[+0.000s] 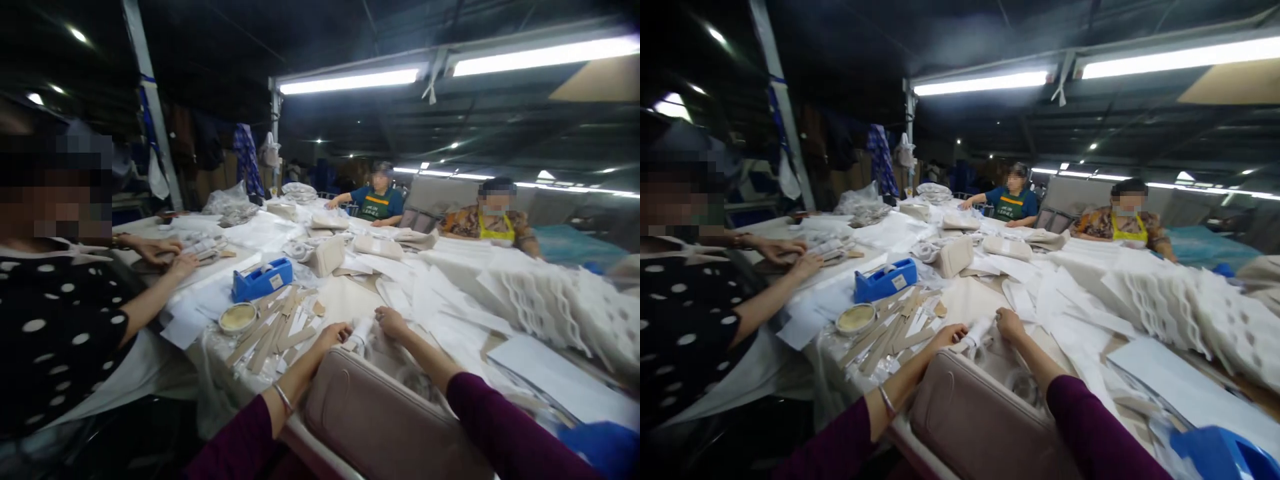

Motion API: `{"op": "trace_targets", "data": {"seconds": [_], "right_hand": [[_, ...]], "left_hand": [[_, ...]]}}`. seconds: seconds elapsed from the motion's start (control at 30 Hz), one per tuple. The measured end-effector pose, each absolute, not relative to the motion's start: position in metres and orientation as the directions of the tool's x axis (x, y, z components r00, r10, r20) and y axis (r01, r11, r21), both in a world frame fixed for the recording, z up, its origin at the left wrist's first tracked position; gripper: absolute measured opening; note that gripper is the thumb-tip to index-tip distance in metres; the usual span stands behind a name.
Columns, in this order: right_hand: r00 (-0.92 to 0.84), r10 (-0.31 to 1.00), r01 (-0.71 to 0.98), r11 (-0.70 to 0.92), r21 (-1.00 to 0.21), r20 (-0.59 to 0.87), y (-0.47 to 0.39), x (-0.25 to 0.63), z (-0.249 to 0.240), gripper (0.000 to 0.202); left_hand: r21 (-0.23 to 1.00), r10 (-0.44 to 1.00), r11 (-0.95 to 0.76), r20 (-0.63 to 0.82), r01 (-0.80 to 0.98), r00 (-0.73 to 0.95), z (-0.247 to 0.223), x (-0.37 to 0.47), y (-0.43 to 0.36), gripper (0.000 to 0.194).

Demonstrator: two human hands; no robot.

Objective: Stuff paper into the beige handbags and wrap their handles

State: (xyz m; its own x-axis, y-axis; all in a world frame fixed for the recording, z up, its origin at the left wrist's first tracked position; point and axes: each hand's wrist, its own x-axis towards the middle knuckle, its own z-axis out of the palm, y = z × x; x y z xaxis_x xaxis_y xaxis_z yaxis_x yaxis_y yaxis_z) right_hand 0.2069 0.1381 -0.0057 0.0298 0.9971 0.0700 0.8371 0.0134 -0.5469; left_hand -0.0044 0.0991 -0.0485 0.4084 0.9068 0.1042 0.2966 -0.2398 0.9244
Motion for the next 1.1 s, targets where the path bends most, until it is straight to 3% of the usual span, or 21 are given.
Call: {"op": "trace_targets", "data": {"seconds": [0.17,0.3,0.43,0.6,0.73,0.93,1.1], "right_hand": [[-0.06,0.998,0.888,0.069,-0.454,0.036,0.156,0.209,-0.027,0.057],[-0.146,0.989,0.907,0.127,-0.401,-0.017,0.156,0.219,-0.023,0.063],[-0.129,0.987,0.939,0.152,-0.308,0.094,0.133,0.234,0.005,0.06],[-0.118,0.97,0.861,0.206,-0.465,0.211,0.074,0.244,0.036,0.041],[-0.082,0.963,0.805,0.215,-0.553,0.256,0.035,0.241,0.042,0.036],[-0.037,0.958,0.764,0.21,-0.61,0.283,0.007,0.238,0.048,0.033],[-0.019,0.965,0.753,0.187,-0.631,0.263,-0.002,0.234,0.053,0.033]], "left_hand": [[0.897,0.924,-0.229,0.077,0.377,0.375,-0.067,-0.002,0.109,0.027],[0.817,0.909,-0.286,0.067,0.5,0.411,-0.053,-0.015,0.111,0.029],[0.68,0.974,-0.218,0.104,0.7,0.202,-0.02,-0.058,0.134,0.024],[0.488,0.992,-0.084,0.124,0.869,0.026,-0.002,-0.093,0.162,0.013],[0.399,0.988,-0.105,0.146,0.911,0.05,-0.012,-0.083,0.162,0.04],[0.397,0.992,-0.087,0.117,0.914,0.043,-0.015,-0.075,0.17,0.019],[0.47,0.996,-0.037,0.089,0.882,-0.005,-0.017,-0.073,0.183,0.032]]}}
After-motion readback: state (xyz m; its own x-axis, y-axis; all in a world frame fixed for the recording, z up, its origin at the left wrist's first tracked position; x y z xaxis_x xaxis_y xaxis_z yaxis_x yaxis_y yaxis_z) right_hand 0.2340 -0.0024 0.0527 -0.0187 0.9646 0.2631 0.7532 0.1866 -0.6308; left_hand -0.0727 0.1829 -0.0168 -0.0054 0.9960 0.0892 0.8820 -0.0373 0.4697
